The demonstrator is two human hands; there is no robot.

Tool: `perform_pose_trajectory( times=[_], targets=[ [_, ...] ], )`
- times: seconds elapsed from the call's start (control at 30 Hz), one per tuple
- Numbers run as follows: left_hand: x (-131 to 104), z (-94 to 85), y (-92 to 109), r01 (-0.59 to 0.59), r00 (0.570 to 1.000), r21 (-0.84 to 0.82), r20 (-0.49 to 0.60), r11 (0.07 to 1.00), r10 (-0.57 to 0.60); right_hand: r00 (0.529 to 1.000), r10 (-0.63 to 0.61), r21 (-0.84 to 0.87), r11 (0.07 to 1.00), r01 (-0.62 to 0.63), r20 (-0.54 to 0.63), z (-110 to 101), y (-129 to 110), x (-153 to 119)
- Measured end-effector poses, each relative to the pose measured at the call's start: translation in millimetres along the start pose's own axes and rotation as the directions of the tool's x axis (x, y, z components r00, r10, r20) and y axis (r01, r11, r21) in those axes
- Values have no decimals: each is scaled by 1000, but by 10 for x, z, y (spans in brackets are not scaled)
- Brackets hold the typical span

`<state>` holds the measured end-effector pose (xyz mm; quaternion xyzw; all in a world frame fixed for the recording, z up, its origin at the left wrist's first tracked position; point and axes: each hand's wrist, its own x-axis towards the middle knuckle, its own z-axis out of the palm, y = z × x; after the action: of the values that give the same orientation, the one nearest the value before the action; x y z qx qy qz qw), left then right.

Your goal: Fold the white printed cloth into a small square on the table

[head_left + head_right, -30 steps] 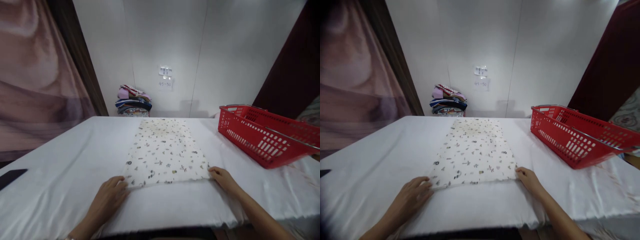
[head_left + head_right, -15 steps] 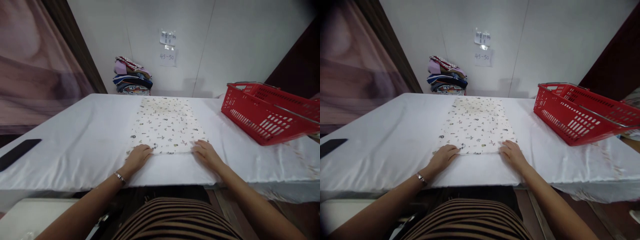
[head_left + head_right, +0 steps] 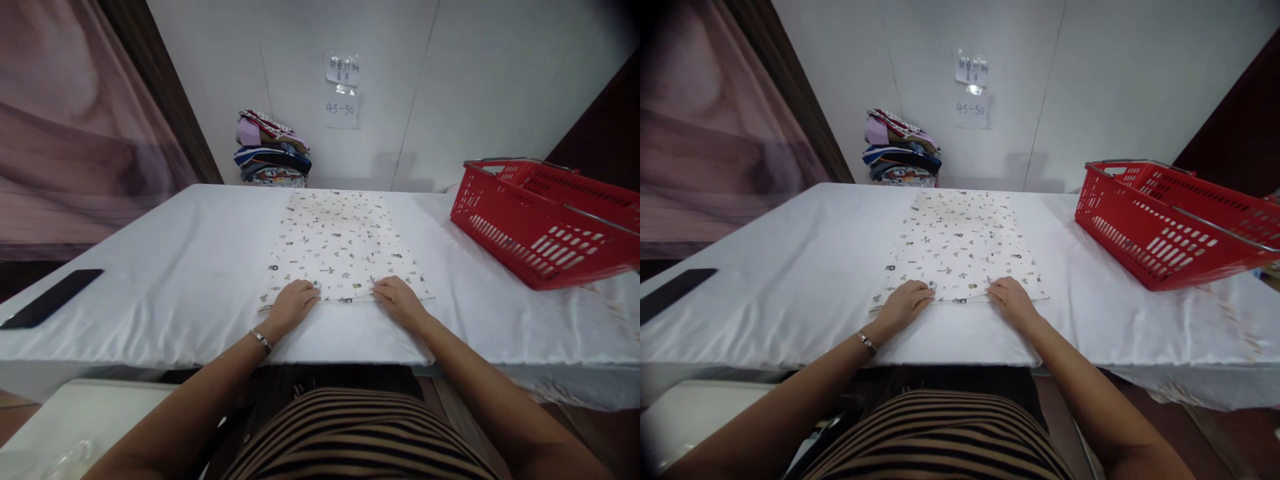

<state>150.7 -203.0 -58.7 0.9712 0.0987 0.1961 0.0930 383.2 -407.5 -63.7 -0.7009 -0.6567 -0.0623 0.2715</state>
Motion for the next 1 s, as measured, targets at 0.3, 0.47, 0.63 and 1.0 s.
perform_pose_trajectory(
  times=[0.3, 0.47, 0.63, 1.0],
  targets=[
    [4, -5, -8, -79, 996, 33, 35, 996, 78, 995, -91, -54, 994, 93, 43, 16, 27, -56],
    [27, -33, -29, -134, 987, 91, 96, 987, 126, 985, -104, -117, 986, 121, 140, -45, 31, -58],
    [78, -33, -11, -148, 987, 194, 89, 970, 133, 969, -128, -148, 976, 161, 211, -85, 15, -79],
    [125, -16, 19, -50, 998, 201, 38, 978, 43, 979, -97, -256, 956, 141, 177, -66, -15, -61]
  ],
)
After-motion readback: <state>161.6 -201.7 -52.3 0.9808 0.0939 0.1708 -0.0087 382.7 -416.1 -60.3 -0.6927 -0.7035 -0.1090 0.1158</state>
